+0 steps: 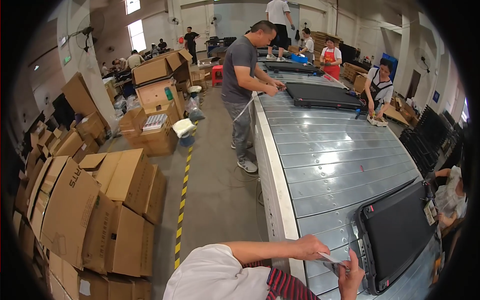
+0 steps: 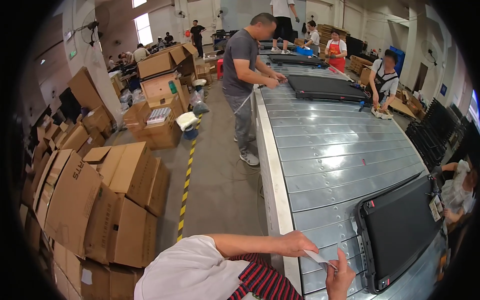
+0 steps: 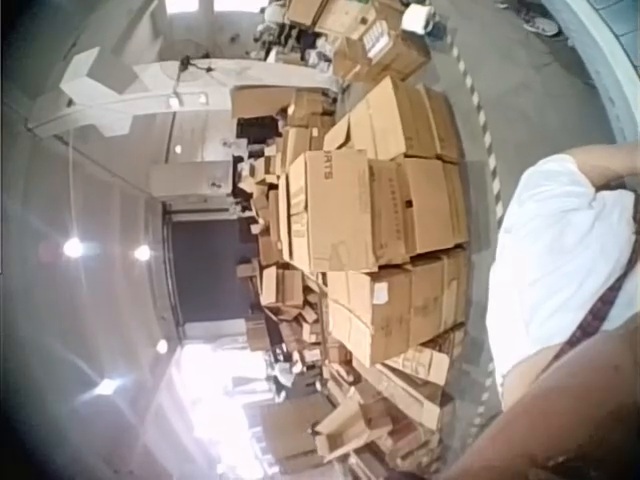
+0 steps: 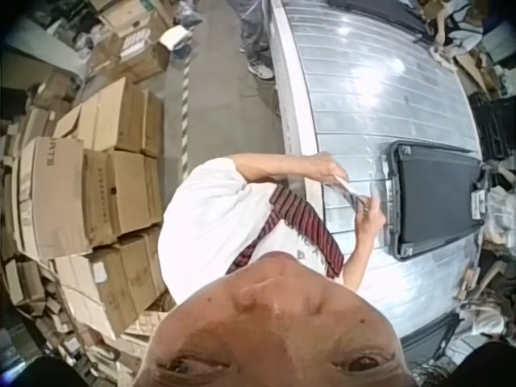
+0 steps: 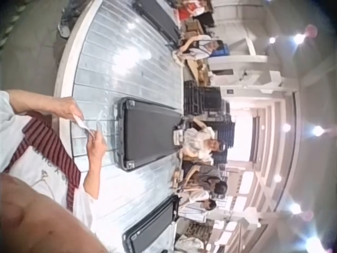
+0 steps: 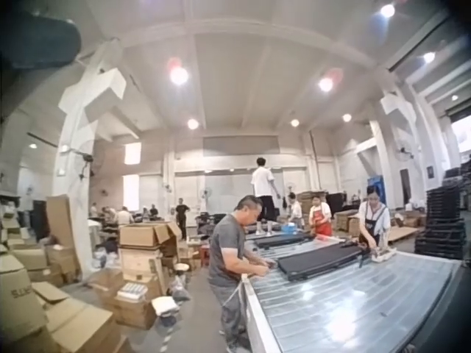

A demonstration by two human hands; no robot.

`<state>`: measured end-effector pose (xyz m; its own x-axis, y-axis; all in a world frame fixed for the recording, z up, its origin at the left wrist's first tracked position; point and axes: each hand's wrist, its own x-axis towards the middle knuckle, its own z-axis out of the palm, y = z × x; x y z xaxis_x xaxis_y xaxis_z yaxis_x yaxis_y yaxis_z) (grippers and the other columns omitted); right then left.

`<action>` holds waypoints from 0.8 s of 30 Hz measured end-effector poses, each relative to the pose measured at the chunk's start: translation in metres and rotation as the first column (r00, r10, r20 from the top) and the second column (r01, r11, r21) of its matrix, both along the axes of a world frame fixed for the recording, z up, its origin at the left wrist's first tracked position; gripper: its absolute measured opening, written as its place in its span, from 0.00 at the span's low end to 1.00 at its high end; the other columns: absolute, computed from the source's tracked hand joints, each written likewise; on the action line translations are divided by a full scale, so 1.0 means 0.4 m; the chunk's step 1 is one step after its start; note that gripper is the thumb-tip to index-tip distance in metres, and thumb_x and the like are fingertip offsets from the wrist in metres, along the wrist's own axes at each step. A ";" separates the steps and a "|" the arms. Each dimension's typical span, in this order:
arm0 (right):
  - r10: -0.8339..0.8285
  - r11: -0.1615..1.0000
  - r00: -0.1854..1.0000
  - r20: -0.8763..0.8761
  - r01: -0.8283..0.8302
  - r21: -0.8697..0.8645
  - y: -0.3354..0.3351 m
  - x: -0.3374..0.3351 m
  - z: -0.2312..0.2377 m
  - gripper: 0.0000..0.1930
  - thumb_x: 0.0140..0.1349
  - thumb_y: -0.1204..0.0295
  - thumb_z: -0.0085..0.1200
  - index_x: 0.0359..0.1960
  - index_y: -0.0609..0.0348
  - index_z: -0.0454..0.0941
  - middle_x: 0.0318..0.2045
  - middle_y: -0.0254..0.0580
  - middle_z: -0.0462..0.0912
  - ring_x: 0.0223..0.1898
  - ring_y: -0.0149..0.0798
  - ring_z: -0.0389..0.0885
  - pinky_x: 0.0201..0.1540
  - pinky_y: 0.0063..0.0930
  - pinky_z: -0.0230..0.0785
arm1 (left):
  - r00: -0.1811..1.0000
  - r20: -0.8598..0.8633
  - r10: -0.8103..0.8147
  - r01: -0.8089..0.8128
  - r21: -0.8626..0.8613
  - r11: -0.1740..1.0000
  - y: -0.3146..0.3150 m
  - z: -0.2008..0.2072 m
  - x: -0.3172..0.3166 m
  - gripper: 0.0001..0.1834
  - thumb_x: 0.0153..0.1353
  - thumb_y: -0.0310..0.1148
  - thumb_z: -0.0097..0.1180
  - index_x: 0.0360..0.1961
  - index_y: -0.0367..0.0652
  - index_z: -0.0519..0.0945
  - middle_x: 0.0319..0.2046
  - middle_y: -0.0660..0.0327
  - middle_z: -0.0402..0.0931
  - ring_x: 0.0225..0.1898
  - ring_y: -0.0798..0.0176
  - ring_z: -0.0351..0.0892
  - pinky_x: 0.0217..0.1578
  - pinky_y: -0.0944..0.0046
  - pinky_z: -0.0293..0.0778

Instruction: The recorder is peeling safety or instruction labels from a sheet and sticking them onto treadmills on a factory assembly line.

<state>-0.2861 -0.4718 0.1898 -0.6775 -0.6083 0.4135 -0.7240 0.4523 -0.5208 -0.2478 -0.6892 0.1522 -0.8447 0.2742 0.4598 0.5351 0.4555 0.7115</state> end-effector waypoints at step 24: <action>-0.406 0.900 0.912 0.054 0.389 0.195 0.115 0.120 -0.013 0.20 0.53 0.72 0.51 0.50 0.60 0.67 0.30 0.53 0.78 0.30 0.48 0.78 0.32 0.35 0.69 | 0.996 -0.072 -0.044 0.051 0.100 0.994 0.072 -0.067 0.015 0.16 0.46 0.21 0.47 0.39 0.43 0.74 0.33 0.57 0.75 0.36 0.55 0.75 0.36 0.61 0.71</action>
<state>-0.2382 -0.4256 0.1847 -0.9074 -0.3380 0.2497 -0.4183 0.7829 -0.4605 -0.2419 -0.6604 0.1254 -0.7969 0.2624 0.5442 0.6041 0.3557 0.7131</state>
